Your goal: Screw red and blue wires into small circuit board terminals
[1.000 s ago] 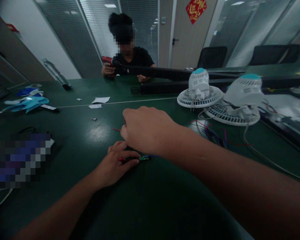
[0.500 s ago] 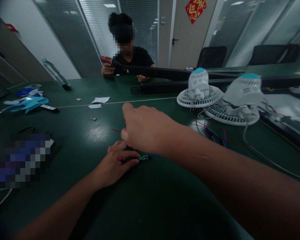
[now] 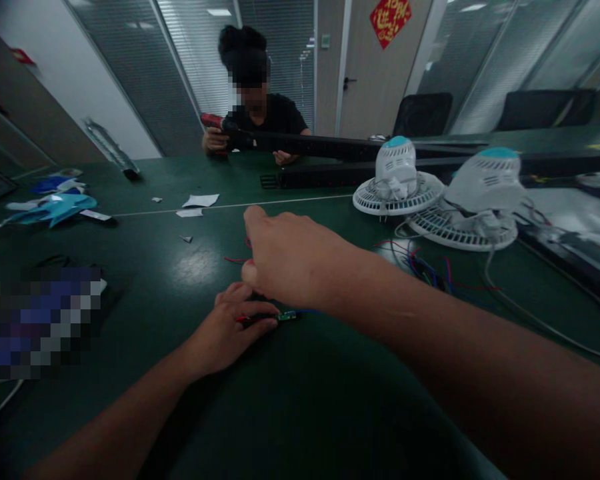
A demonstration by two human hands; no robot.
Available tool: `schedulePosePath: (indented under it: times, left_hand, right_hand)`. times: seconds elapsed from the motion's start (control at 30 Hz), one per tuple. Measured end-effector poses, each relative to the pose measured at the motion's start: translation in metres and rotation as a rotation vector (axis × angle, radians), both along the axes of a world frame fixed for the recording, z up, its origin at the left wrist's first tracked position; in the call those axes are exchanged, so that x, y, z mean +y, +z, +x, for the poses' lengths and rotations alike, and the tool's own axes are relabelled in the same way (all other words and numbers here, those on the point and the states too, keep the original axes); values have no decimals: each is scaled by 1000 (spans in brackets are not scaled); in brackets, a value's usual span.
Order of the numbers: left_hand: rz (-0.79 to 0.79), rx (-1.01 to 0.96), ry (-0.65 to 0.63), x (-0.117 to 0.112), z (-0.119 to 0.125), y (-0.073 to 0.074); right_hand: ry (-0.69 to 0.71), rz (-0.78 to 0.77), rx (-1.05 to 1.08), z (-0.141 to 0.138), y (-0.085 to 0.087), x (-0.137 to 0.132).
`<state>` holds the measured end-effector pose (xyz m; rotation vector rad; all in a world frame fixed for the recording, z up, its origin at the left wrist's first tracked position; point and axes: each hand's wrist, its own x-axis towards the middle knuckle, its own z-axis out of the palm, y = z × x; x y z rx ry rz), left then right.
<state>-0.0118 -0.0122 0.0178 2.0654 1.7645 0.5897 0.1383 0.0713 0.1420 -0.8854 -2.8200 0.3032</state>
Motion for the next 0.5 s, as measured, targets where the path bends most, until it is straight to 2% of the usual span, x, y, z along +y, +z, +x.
schedulePosePath:
  times: [0.3,0.5]
  left_hand:
    - [-4,-13,12,1,0,0]
    - [7,-12,9,2,0,-1]
  right_hand:
    - [0,-17,-10,2,2,-3]
    - [-4,25,-6,1,-1,-2]
